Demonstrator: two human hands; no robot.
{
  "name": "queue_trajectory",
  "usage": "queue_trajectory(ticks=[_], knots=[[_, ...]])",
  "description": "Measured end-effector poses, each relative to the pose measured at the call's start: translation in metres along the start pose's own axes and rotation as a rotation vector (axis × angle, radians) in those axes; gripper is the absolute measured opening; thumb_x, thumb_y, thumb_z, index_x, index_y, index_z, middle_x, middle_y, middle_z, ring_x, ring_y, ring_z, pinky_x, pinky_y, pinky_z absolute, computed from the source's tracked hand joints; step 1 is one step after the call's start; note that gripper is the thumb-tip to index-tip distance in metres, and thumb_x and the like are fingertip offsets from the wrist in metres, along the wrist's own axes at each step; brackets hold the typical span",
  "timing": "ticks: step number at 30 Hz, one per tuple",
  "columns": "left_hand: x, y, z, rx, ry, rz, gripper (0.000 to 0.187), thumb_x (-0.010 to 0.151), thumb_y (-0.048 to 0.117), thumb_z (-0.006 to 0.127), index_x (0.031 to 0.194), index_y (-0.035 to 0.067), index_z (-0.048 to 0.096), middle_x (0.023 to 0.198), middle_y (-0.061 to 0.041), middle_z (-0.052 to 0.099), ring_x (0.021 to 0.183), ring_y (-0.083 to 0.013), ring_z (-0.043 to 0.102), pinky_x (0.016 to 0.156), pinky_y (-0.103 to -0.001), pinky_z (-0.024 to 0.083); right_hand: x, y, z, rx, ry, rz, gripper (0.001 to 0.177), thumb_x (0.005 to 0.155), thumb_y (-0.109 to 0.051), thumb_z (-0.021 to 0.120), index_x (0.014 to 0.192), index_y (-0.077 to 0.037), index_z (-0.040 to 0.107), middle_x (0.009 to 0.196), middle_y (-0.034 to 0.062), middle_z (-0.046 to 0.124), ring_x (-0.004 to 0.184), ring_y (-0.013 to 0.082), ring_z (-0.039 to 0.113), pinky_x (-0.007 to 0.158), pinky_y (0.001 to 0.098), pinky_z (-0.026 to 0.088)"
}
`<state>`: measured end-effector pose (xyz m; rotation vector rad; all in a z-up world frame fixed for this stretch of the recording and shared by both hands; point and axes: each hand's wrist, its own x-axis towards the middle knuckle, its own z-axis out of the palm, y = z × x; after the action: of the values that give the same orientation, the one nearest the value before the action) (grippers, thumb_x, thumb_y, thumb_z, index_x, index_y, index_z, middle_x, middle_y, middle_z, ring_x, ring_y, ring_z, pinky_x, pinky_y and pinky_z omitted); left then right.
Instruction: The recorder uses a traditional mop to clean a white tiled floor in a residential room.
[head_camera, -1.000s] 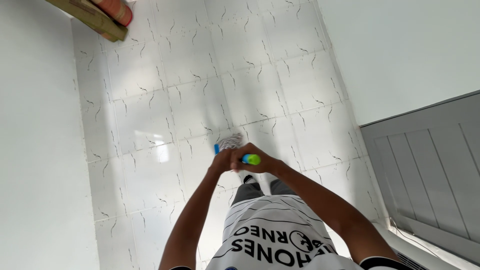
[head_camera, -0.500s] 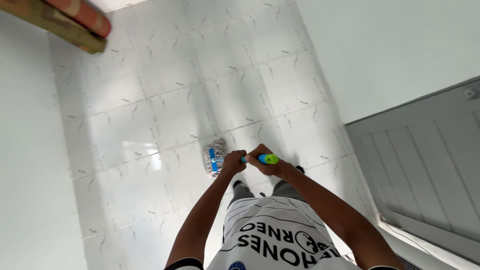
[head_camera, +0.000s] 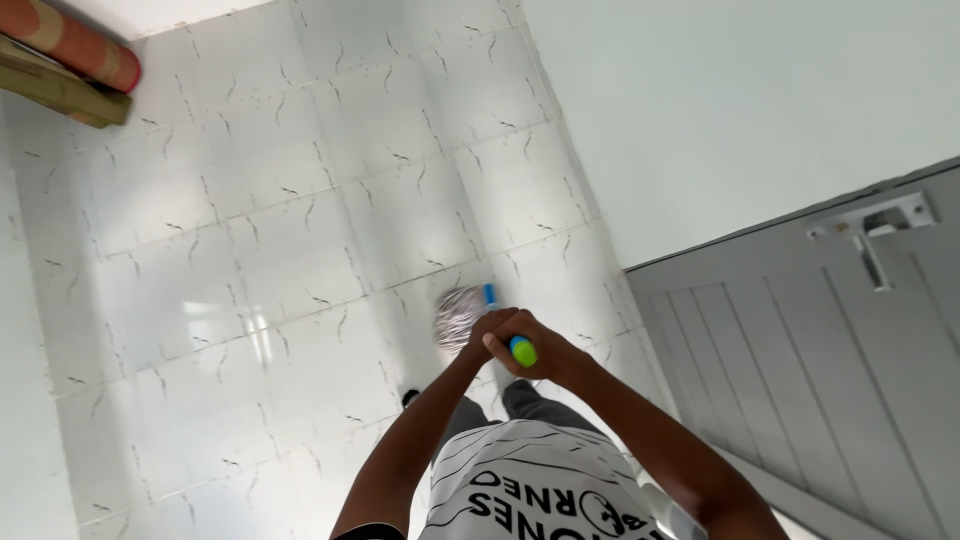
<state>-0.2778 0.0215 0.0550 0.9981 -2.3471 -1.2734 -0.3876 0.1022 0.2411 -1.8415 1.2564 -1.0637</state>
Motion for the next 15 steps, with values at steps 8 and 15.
queue_trajectory(ticks=[8,15], knots=[[0.049,0.078,0.026,-1.115,0.096,0.583,0.068,0.085,0.065,0.075,0.122,0.008,0.068,0.12,-0.008,0.071,0.109,-0.0225,0.068,0.096,-0.038,0.053,0.044,-0.053,-0.089,-0.138,-0.471,0.209,0.009,0.081,-0.004,0.076,0.088,-0.008,0.071,0.085,0.0028,0.074,0.083,0.0188,0.071,0.077,0.0359,0.058],[0.092,-0.032,0.12,-1.615,0.044,0.969,0.094,0.054,0.062,0.093,0.132,0.014,0.07,0.136,-0.005,0.067,0.134,-0.0156,0.057,0.117,-0.035,0.044,0.049,-0.052,-0.088,0.051,-0.42,0.186,0.02,0.078,0.003,0.081,0.09,-0.009,0.071,0.087,0.0012,0.079,0.085,0.0173,0.077,0.078,0.0316,0.061]])
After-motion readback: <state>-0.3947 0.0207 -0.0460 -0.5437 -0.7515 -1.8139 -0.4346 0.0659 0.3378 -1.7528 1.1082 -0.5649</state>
